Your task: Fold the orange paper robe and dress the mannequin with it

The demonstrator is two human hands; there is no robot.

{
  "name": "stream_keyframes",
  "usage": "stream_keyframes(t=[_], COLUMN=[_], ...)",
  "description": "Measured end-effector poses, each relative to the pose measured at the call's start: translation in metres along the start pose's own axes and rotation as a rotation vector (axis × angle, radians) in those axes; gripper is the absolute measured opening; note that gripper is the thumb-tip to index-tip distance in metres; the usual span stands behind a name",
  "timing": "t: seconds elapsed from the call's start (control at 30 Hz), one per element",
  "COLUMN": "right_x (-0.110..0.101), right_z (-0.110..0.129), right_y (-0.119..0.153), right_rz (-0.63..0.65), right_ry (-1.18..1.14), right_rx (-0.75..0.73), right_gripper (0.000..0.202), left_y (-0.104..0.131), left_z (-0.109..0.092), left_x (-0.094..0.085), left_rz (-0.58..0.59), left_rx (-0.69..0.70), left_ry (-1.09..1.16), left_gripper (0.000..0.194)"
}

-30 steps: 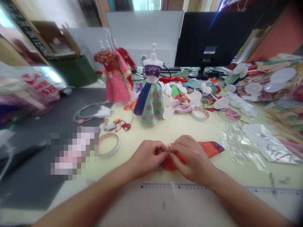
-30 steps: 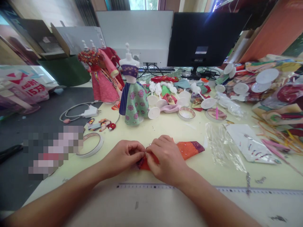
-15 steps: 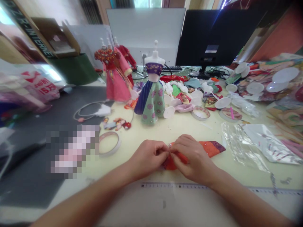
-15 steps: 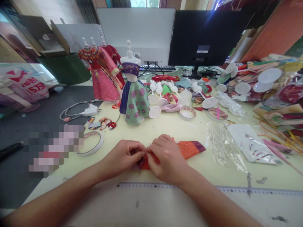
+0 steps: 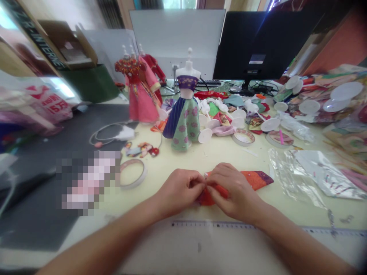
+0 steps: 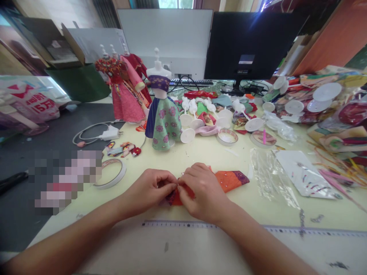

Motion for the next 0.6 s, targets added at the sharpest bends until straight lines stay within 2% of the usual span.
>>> stream_keyframes(t=[0.37, 0.6], right_x=[0.0014, 0.0029], right_z=[-0.0008, -0.0004], right_y=[0.0002, -0.0006], right_rz=[0.03, 0.05], right_ry=[-0.007, 0.016], right_rx=[-0.008, -0.012], right_gripper=[0.017, 0.017], left_y=[-0.0002, -0.0007], left_z=[0.0022, -0.0033], left_x=[0.0029, 0.0006], left_rz=[0.006, -0.011], left_rx=[0.013, 0.045], left_ry=[-0.004, -0.126], left_gripper=[0.018, 0.021])
Point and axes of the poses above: each hand's wrist, its own y-axis away from the middle knuckle, its own x-axis out of the palm, z = x × y, the point moved 7 cm from there along -y, towards the middle knuckle, and after that the axes turned 12 degrees about -y, right-handed, at the moved point
